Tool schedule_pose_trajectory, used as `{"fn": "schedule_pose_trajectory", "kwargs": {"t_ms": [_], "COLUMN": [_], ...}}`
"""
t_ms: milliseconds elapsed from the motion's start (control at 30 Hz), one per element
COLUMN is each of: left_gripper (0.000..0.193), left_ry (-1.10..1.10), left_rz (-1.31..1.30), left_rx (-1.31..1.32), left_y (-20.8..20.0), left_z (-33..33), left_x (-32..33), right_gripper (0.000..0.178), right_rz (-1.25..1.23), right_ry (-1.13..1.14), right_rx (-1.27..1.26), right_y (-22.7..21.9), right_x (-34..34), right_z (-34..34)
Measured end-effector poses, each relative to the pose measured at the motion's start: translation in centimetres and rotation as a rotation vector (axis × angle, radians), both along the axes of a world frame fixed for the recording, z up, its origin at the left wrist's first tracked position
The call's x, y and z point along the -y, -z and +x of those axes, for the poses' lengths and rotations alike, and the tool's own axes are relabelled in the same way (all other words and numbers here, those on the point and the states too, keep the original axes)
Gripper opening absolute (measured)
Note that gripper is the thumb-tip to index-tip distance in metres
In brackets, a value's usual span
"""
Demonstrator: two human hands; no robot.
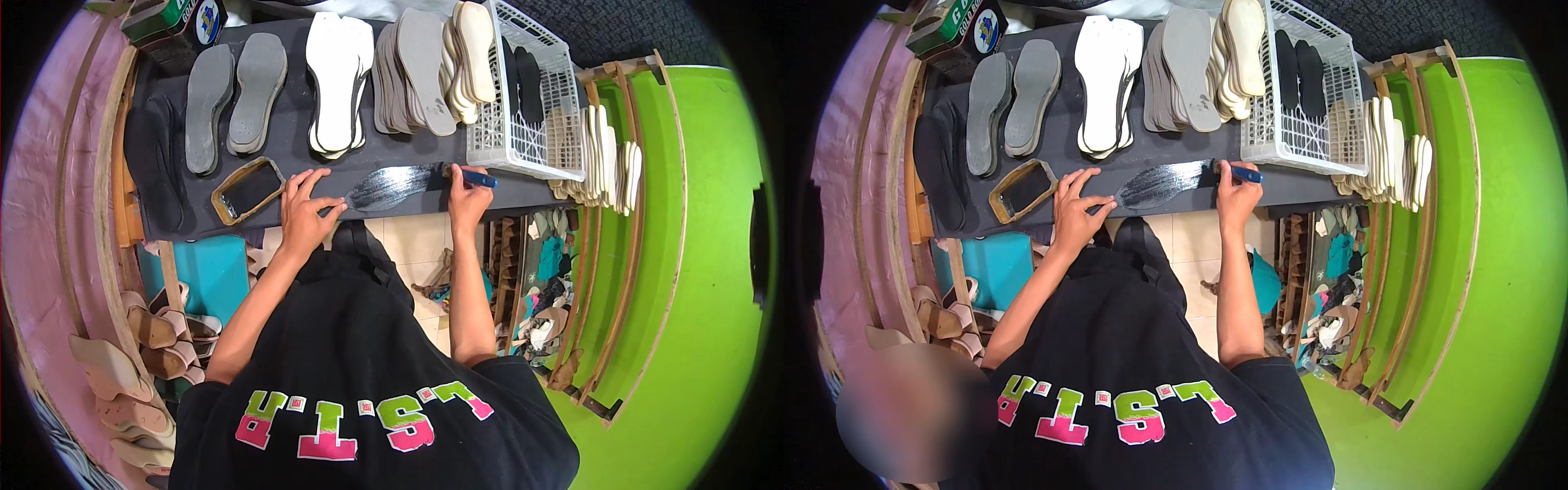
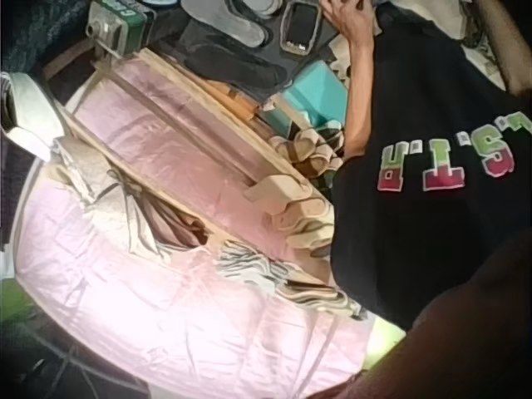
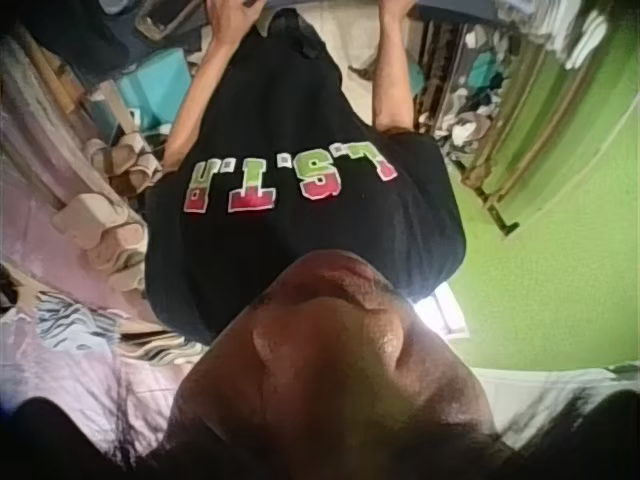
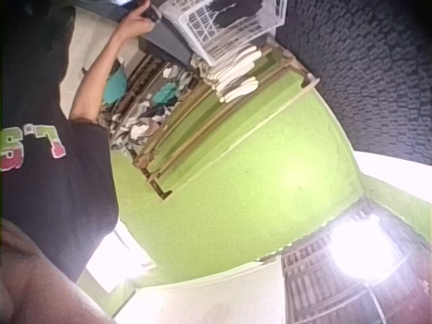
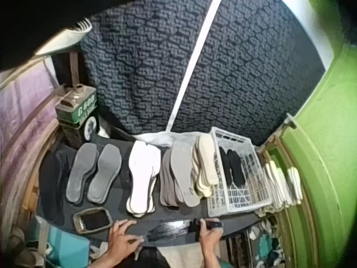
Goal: Applying adhesive to shoe insole components using a brush.
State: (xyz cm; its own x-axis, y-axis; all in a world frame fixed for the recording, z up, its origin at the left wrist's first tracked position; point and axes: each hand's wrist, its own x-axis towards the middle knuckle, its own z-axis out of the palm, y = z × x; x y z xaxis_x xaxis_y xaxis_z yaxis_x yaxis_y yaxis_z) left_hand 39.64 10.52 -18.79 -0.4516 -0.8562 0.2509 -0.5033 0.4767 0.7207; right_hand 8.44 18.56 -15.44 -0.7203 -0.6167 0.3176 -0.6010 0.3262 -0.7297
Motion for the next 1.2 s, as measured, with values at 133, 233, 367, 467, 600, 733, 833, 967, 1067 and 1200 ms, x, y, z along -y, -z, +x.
{"fn": "schedule_pose_trajectory", "kwargs": {"t_ms": [133, 233, 367, 467, 600, 733, 833, 967, 1067, 1200], "left_gripper": [0.014, 0.013, 0.015, 0.015, 0.017, 0.019, 0.019, 0.014, 0.012, 0.010], "left_ry": [0.002, -0.005, -0.010, -0.030, -0.022, 0.022, -0.008, -0.084, -0.112, -0.106], "left_rz": [-0.006, -0.026, -0.009, -0.024, 0.083, 0.059, 0.059, 0.056, 0.039, 0.057], "left_rx": [0.028, 0.062, 0.096, 0.129, 0.119, 0.167, 0.171, 0.105, 0.077, 0.048], "left_y": [0.3, 0.3, 0.1, 0.0, 0.4, 0.5, 1.0, 1.2, 1.3, 1.5], "left_z": [-0.3, -0.3, -0.3, -0.5, -0.3, 0.3, 0.0, -0.5, -1.2, -1.2], "left_x": [0.0, 0.2, -0.1, -0.5, -0.2, -0.1, 0.0, -0.1, -0.3, -0.5], "right_gripper": [0.024, 0.035, 0.017, 0.021, 0.010, 0.024, 0.017, 0.016, 0.024, 0.017], "right_rz": [0.059, 0.099, 0.018, -0.013, 0.011, -0.022, -0.044, -0.079, -0.087, -0.022], "right_ry": [-0.379, -0.692, -0.604, -0.341, -0.100, -0.559, -0.827, -0.574, -0.218, -0.409], "right_rx": [-0.235, -0.101, 0.226, 0.316, 0.210, -0.198, -0.153, 0.319, 0.310, -0.210], "right_y": [-0.4, 0.0, 0.1, 0.3, -0.9, 0.8, 0.4, 1.9, 1.5, 0.9], "right_x": [1.1, 1.0, 0.0, -0.9, -2.0, -1.7, -1.7, -1.2, -1.9, -2.2], "right_z": [4.7, 11.0, 11.0, 3.5, -2.8, 3.2, 9.6, 7.2, 0.8, 1.9]}}
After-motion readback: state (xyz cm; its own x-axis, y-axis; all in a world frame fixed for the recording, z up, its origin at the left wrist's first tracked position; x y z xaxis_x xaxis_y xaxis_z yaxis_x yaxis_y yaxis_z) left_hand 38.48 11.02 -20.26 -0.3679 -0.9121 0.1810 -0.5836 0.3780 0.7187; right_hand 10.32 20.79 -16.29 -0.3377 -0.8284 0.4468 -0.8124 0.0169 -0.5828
